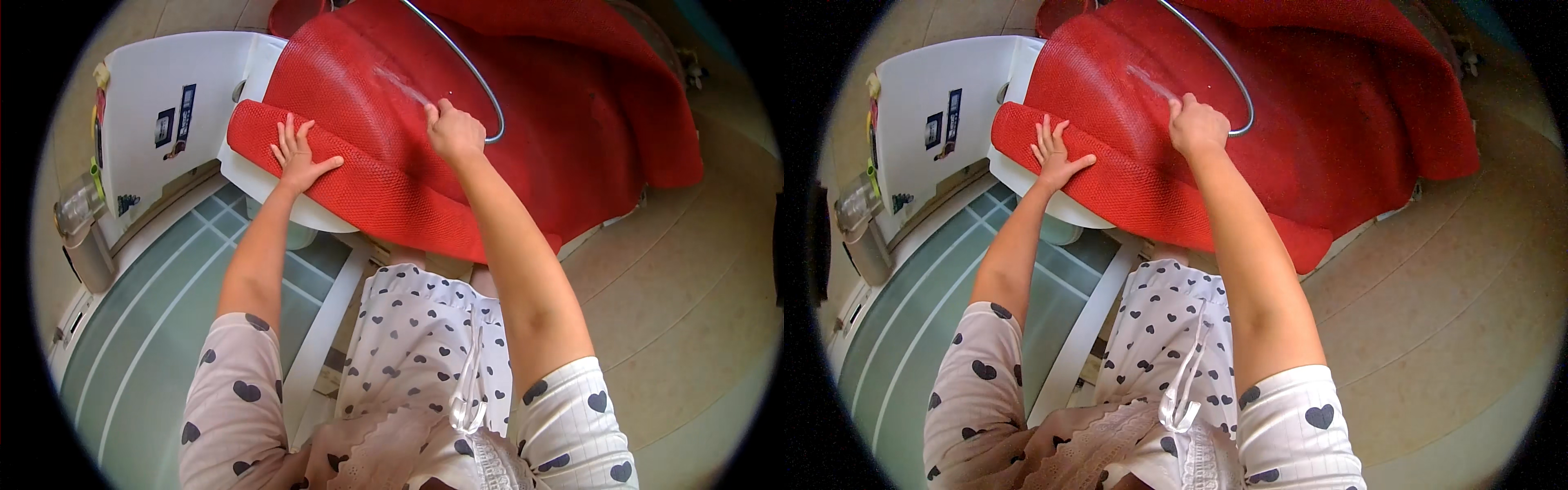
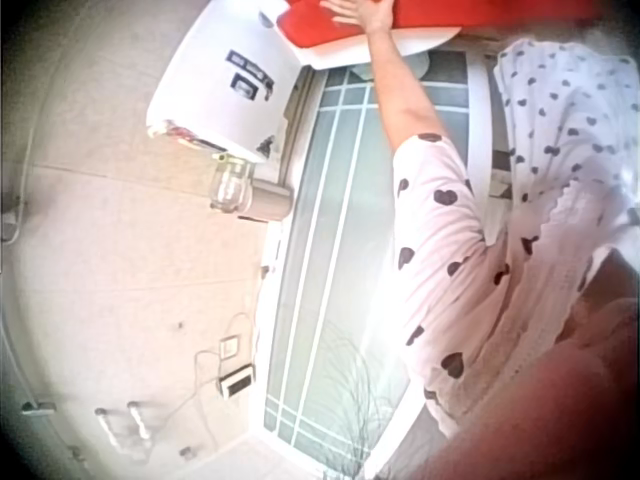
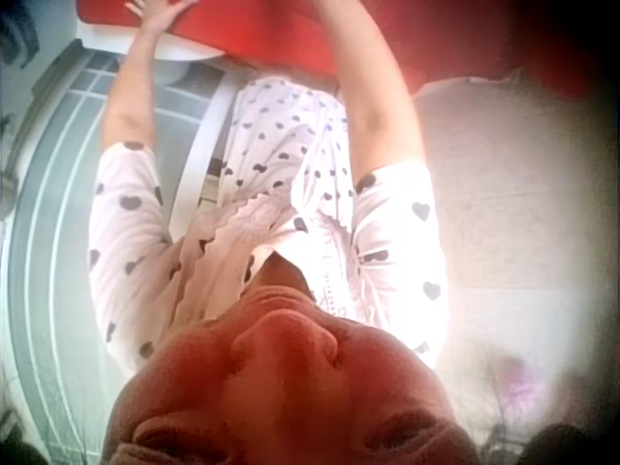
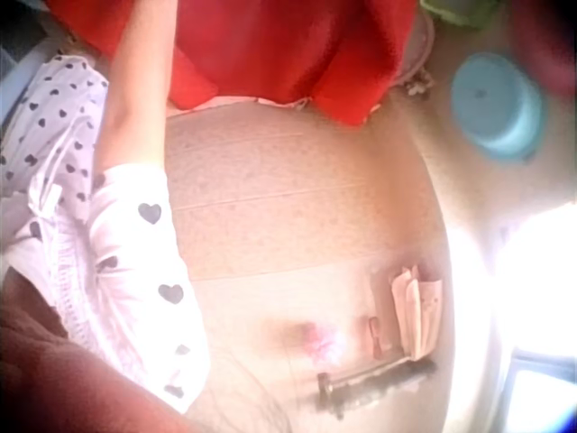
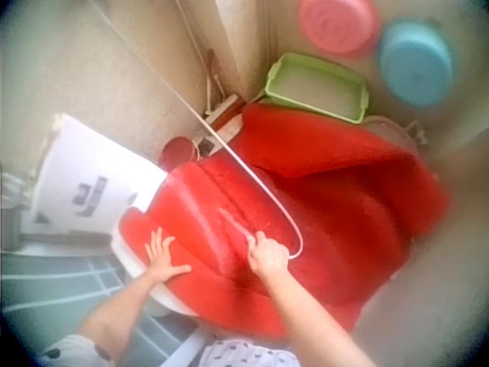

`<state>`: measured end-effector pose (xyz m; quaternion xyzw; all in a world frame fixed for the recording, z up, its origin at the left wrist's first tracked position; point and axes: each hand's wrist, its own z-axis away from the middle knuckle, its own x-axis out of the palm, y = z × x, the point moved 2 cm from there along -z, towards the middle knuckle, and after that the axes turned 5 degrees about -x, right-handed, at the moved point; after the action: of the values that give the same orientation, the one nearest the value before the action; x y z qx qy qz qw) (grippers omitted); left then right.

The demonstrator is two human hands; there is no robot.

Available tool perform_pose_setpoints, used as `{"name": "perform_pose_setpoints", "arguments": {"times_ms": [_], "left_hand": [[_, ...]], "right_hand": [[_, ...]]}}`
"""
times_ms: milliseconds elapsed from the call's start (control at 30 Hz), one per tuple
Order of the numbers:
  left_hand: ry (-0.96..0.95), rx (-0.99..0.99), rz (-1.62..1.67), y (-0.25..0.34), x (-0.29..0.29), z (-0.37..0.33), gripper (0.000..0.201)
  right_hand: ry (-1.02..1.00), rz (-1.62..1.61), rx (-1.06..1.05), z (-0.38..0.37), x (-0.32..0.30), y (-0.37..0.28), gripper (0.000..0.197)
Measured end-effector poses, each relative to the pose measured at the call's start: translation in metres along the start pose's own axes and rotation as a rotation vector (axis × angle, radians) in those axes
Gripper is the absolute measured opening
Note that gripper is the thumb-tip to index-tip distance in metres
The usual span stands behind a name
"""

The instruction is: The person picks up a red rug in a bathroom, spreads it out on the floor, scrubs it with a brush using soapy water, and سپس rinses it with a handheld shower head.

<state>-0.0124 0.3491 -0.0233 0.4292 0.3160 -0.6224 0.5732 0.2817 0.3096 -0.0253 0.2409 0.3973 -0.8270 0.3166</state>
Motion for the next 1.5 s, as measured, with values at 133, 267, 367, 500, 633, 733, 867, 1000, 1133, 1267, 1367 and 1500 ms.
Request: {"name": "perform_pose_setpoints", "arguments": {"times_ms": [133, 267, 367, 500, 633, 733, 867, 1000, 1133, 1267, 1367, 1500], "left_hand": [[0.003, 0.012, 0.015, 0.001, 0.0, 0.0, 0.102], [0.014, 0.013, 0.005, -0.002, 0.002, 0.0, 0.102], [0.016, 0.009, 0.003, -0.002, 0.003, 0.0, 0.103], [0.01, -0.01, 0.001, -0.004, 0.003, 0.0, 0.105], [0.007, 0.013, -0.002, -0.003, 0.002, 0.0, 0.103], [0.005, 0.005, -0.002, -0.001, 0.002, 0.0, 0.103], [0.019, 0.016, -0.007, -0.001, 0.003, -0.001, 0.103], [0.014, 0.01, -0.013, -0.002, 0.002, -0.001, 0.103], [0.0, 0.0, -0.019, -0.001, 0.0, 0.0, 0.103], [0.012, -0.014, -0.011, -0.001, 0.002, 0.002, 0.104], [0.011, -0.012, 0.0, 0.001, 0.003, 0.003, 0.104], [0.002, 0.001, -0.006, 0.0, 0.001, 0.005, 0.103]], "right_hand": [[-0.11, -0.157, 0.135, 0.007, 0.009, 0.005, 0.048], [-0.175, -0.193, 0.263, 0.015, 0.023, 0.01, 0.049], [-0.128, -0.196, 0.247, 0.02, 0.031, 0.015, 0.049], [-0.124, -0.21, 0.252, 0.026, 0.03, 0.007, 0.048], [-0.116, -0.213, 0.23, 0.026, 0.03, -0.001, 0.047], [-0.095, -0.192, 0.197, 0.026, 0.027, -0.004, 0.046], [-0.024, -0.18, 0.15, 0.023, 0.024, -0.007, 0.045], [-0.014, -0.178, 0.128, 0.018, 0.018, -0.01, 0.044], [-0.009, -0.151, 0.132, 0.014, 0.014, -0.011, 0.044], [-0.02, -0.14, 0.088, 0.013, 0.01, -0.017, 0.043], [-0.027, -0.125, 0.085, 0.011, 0.007, -0.023, 0.042], [-0.023, -0.131, 0.105, 0.008, 0.007, -0.025, 0.042]]}}
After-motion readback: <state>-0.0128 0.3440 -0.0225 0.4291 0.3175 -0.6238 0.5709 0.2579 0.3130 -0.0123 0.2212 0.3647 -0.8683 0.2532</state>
